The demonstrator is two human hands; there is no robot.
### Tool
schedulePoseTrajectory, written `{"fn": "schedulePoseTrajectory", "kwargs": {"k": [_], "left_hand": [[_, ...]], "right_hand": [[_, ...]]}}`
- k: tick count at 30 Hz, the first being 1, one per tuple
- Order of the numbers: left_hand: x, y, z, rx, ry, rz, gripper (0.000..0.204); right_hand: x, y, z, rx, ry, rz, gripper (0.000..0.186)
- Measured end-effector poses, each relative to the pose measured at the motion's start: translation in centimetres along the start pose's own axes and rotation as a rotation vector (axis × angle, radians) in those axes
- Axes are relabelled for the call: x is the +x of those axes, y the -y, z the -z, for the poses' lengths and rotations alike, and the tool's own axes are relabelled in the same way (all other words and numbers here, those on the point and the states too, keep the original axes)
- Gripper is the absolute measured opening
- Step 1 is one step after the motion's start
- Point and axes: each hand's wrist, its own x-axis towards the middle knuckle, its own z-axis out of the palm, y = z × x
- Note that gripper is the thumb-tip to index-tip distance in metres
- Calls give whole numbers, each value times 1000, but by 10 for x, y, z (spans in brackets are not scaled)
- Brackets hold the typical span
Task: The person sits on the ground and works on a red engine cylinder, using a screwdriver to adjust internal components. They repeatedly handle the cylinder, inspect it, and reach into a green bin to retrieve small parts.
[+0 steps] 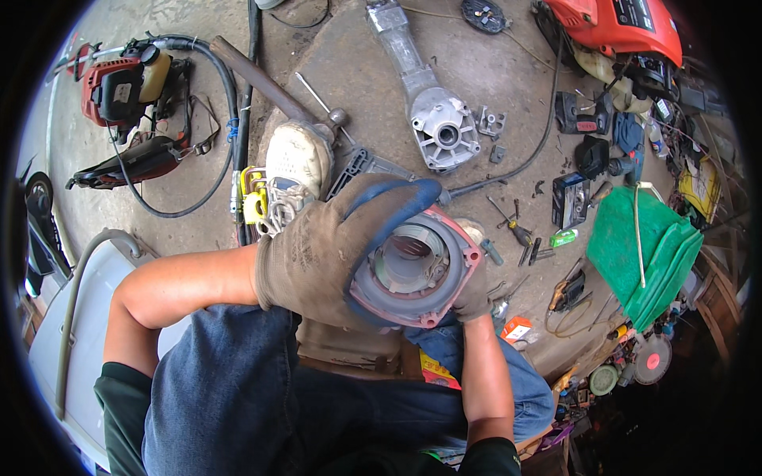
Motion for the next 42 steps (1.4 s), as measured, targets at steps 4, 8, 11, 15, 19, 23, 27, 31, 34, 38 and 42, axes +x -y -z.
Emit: {"fn": "schedulePoseTrajectory", "kwargs": {"k": [4,8,11,15,19,23,27,31,34,38,42], "left_hand": [[0,2,2,26,57,-12,112],[0,4,0,-3,69,-31,111],[0,5,-2,-25,27,-53,111],[1,6,-2,-25,24,-54,111],[-2,7,-3,0,21,-33,112],[-1,6,-1,-3,28,-18,113],[-2,7,0,7,82,3,113],[-2,6,1,3,79,10,112],[-1,5,1,8,87,8,113],[0,3,6,27,187,76,125],[-3,7,4,5,154,56,125]], "right_hand": [[1,-2,5,62,16,-29,51],[3,-4,12,120,34,-63,51],[2,-4,13,153,50,-80,52],[1,-5,12,177,51,-95,52],[3,-7,11,208,56,-105,52],[1,-9,4,224,52,-116,52],[-1,-11,-2,247,52,-123,52],[-3,-14,-6,264,52,-131,52],[-5,-14,-7,283,51,-139,52],[-7,-16,-7,315,45,-150,52],[-9,-21,-8,359,48,-175,52]]}}
